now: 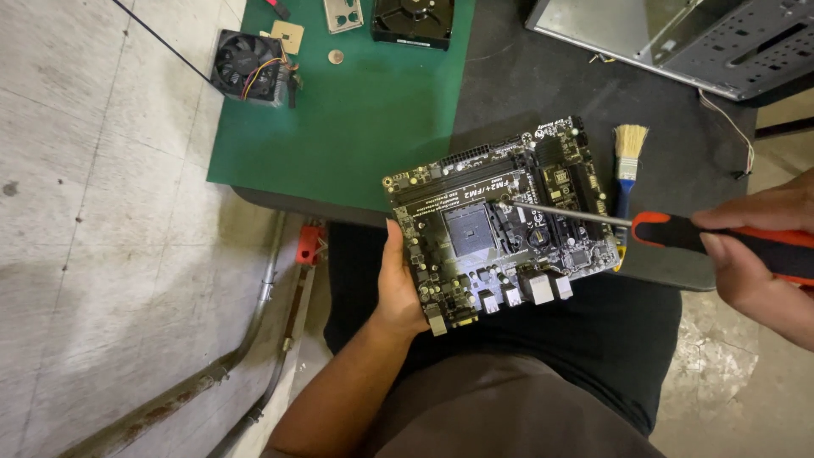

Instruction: Repairing and inspecting a computer motherboard using a screwdriver and a brush on a workbench.

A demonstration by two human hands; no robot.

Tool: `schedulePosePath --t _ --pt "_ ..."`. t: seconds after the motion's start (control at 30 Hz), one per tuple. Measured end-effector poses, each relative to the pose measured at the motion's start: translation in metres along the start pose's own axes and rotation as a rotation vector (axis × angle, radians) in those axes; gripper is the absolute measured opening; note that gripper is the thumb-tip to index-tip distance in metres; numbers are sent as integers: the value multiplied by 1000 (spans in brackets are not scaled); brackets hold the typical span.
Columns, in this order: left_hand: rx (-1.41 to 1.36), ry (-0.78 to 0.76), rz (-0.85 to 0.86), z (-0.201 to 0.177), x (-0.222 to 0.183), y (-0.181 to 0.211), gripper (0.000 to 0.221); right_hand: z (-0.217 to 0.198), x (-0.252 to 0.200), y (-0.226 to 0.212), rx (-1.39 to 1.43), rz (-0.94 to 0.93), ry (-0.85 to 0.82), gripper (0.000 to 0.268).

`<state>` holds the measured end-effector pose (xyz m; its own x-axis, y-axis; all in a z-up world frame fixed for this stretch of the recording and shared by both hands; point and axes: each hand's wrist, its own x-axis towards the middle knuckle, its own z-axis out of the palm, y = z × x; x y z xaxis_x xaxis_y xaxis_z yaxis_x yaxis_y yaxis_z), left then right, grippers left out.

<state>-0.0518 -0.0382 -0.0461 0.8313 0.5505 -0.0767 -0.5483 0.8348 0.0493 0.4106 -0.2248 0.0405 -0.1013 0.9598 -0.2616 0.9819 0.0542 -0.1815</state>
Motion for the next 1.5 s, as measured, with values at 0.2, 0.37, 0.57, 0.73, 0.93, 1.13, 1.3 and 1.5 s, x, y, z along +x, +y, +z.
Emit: schedulePosePath --t 0.2,0.37,0.57,0.73,0.93,1.13,1.3,1.5 --pt "47 -1 -7 3 -2 1 81 -27 9 -70 23 210 5 86" --pt "-27 167 -25 -3 -5 2 79 -14 7 -36 -17 335 -107 81" --pt "-140 -76 -121 -13 -12 15 85 -5 11 -24 130 98 155 57" --pt "-90 5 -63 0 -10 21 80 -64 24 -151 301 249 353 38" --pt "30 276 85 8 -10 29 70 38 16 73 717 367 79 49" --pt "353 100 456 -40 -26 45 62 0 69 -79 728 813 594 26" --pt "-65 112 130 -26 -35 77 72 20 109 -70 237 158 794 28" --pt "248 887 530 1 -30 85 57 -15 146 -74 224 -26 496 37"
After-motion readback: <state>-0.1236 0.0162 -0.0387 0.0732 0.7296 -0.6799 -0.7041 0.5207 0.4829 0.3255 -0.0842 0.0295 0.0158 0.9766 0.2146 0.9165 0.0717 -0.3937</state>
